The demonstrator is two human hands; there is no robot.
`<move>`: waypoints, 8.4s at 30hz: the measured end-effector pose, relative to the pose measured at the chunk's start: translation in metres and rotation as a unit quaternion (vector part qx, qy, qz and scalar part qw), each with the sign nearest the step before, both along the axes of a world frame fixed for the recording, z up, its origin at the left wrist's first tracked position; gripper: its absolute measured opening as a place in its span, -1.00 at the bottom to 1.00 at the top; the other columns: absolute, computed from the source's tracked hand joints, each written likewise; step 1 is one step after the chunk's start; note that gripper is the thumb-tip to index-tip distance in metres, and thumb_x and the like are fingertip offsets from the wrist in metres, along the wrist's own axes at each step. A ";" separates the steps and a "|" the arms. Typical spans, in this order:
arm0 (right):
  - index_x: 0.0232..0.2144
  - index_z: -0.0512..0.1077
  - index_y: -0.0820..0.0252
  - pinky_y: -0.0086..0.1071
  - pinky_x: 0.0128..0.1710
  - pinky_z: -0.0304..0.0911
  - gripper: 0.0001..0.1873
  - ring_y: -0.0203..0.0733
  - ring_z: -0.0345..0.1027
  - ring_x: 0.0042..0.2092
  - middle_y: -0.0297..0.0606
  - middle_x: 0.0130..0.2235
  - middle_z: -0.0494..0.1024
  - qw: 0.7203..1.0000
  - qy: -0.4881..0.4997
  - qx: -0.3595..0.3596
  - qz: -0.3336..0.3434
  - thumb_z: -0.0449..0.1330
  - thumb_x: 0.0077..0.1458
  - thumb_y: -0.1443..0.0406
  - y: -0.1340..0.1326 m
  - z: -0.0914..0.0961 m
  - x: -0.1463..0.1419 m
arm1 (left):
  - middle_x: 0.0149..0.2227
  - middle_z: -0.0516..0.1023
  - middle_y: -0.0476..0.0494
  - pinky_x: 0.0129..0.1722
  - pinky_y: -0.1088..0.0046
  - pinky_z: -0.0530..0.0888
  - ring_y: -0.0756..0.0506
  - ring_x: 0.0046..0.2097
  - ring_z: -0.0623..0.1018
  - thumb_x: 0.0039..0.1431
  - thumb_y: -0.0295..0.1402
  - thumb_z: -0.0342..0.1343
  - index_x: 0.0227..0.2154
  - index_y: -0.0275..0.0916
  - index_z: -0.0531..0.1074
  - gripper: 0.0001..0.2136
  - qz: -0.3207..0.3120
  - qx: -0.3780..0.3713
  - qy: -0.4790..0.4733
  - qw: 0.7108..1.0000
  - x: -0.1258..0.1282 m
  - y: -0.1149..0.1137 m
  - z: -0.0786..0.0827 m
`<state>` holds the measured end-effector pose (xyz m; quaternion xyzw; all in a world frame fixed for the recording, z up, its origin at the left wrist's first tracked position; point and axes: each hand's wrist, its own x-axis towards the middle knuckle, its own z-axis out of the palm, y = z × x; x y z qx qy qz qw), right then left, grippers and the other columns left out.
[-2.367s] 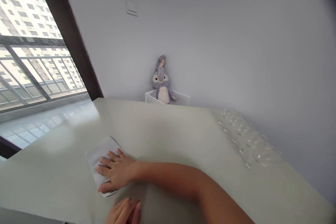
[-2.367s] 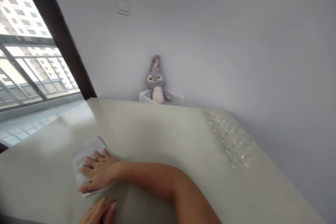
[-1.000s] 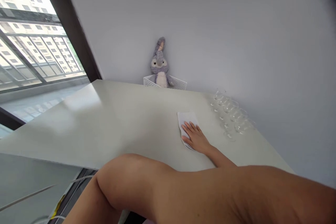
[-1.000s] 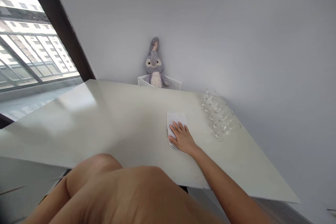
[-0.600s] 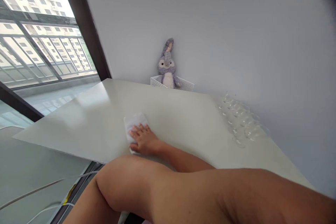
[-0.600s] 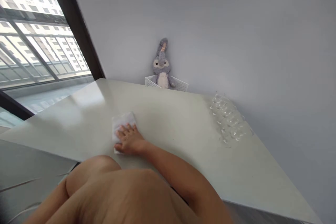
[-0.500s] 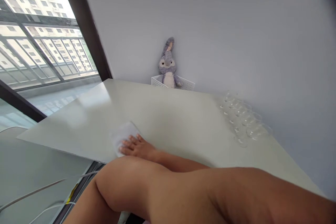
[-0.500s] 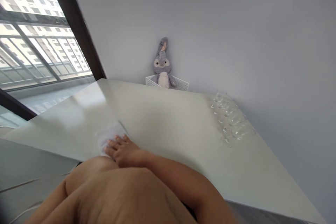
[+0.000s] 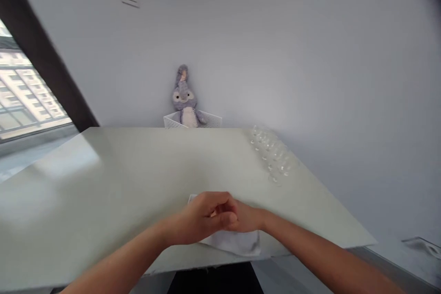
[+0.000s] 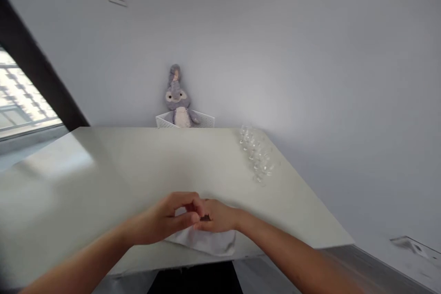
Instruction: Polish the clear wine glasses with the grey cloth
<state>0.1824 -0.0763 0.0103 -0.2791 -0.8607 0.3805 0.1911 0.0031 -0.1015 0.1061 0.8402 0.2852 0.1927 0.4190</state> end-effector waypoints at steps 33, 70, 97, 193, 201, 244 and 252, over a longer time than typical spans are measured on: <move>-0.27 0.28 0.13 -0.49 -0.49 0.24 -0.62 -0.38 0.31 -0.40 -0.29 -0.14 0.32 0.640 0.430 -0.131 -0.623 0.19 -0.26 0.35 0.048 -0.027 0.120 | -0.14 0.41 -0.11 -0.30 0.46 0.33 -0.03 -0.26 0.42 -0.03 -0.29 0.04 -0.17 -0.17 0.31 -0.70 0.308 -0.004 0.040 0.951 0.028 0.107 -0.113; -0.28 0.24 0.15 -0.52 -0.56 0.22 -0.63 -0.41 0.28 -0.47 -0.34 -0.31 0.30 0.846 0.291 -0.350 -0.277 0.07 -0.23 0.50 0.247 -0.032 -0.201 | -0.48 0.43 -0.02 -0.43 0.50 0.30 -0.02 -0.44 0.43 0.02 -0.32 -0.01 -0.28 -0.19 0.37 -0.81 0.659 0.022 -0.060 0.749 -0.108 0.192 -0.138; -0.31 0.31 0.11 -0.47 -0.56 0.26 -0.57 -0.35 0.32 -0.47 -0.34 -0.28 0.41 0.663 0.383 -0.165 -0.621 0.27 -0.34 0.39 0.125 -0.039 0.155 | -0.43 0.20 0.05 -0.40 0.53 0.26 0.05 -0.43 0.26 -0.16 -0.56 -0.04 -0.29 -0.21 0.22 -0.71 0.733 0.088 -0.167 0.654 -0.114 0.197 -0.148; -0.20 0.15 0.09 -0.54 -0.63 0.11 -0.69 -0.43 0.15 -0.57 -0.38 -0.37 0.31 0.599 0.332 -0.066 -0.726 -0.01 -0.09 0.32 0.247 -0.033 0.089 | -0.18 0.43 -0.06 -0.35 0.47 0.31 0.00 -0.33 0.42 -0.04 -0.48 -0.03 -0.13 -0.15 0.24 -0.65 0.695 0.044 -0.084 0.713 -0.108 0.199 -0.143; -0.35 0.27 0.19 -0.55 -0.68 0.10 -0.71 -0.47 0.10 -0.62 -0.41 -0.47 0.33 0.634 0.341 -0.115 -0.684 0.17 -0.23 0.35 0.267 -0.033 0.117 | -0.20 0.42 -0.06 -0.36 0.50 0.32 0.02 -0.34 0.42 -0.05 -0.51 -0.04 -0.13 -0.15 0.25 -0.64 0.693 0.040 -0.090 0.714 -0.106 0.196 -0.141; -0.37 0.39 0.21 -0.55 -0.68 0.13 -0.78 -0.40 0.25 -0.54 -0.26 -0.34 0.46 0.856 0.295 -0.250 -0.344 0.14 -0.15 0.27 0.158 -0.049 -0.134 | -0.27 0.39 -0.08 -0.23 0.45 0.36 0.01 -0.28 0.41 -0.05 -0.52 -0.07 -0.23 -0.22 0.28 -0.73 0.717 0.018 -0.293 0.632 -0.109 0.196 -0.145; -0.26 0.40 0.25 -0.47 -0.56 0.29 -0.70 -0.34 0.35 -0.46 -0.20 -0.23 0.45 0.869 0.298 -0.289 -0.270 0.15 -0.15 0.35 0.142 -0.035 -0.175 | -0.36 0.32 -0.02 -0.34 0.53 0.38 0.10 -0.42 0.39 -0.09 -0.57 -0.09 -0.28 -0.24 0.20 -0.75 0.695 -0.016 -0.444 0.566 -0.117 0.202 -0.150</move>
